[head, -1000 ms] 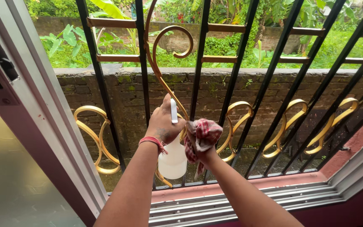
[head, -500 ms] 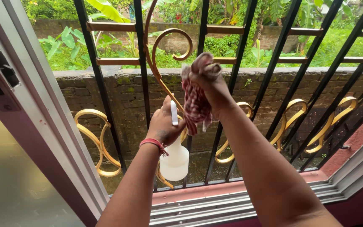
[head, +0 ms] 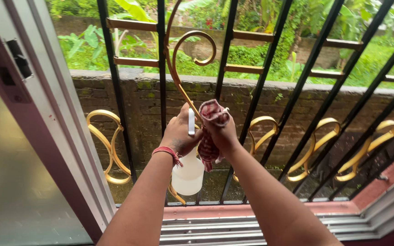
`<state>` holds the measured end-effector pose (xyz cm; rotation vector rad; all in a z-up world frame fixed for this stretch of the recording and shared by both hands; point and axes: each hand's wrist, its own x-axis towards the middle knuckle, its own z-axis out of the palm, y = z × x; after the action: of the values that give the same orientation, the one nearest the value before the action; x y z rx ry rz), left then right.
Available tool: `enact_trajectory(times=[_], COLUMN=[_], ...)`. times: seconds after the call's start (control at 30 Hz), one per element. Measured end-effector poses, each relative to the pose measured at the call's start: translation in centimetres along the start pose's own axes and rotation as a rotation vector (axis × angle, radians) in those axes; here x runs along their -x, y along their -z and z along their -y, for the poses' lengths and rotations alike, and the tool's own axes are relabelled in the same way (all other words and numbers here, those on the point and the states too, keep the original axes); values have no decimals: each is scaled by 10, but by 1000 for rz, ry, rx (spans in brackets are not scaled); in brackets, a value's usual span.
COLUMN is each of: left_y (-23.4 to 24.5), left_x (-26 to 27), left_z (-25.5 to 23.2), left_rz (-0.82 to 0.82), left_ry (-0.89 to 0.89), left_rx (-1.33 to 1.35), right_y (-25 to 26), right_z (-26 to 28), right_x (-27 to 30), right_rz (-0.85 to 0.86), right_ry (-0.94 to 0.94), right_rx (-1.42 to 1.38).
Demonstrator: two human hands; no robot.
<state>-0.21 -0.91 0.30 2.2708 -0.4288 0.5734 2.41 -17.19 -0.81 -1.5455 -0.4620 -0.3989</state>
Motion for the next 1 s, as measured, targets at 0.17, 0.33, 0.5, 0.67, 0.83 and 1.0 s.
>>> enact_trajectory(times=[0.17,0.33,0.5,0.67,0.83,1.0], left_y=[5,8,13,17,8,-1], left_x=[2,2,-10,-24,-49,-62], left_z=[-6,-7,-8,-5,0,-1], left_rz=[24,25,170,311,225,179], left_ry=[21,37,225,488,485,471], left_rx=[69,123,412,787,803,525], right_y=[-3,-4,1,5,8,13], right_z=[-3,7,-1,-5,5,-3], right_x=[13,24,29,29,33,28], right_rz=[-10,-9,7,1,68,130], right_ry=[-10,49,17,236,103,253], right_rx=[-86,11,167,439,400,582])
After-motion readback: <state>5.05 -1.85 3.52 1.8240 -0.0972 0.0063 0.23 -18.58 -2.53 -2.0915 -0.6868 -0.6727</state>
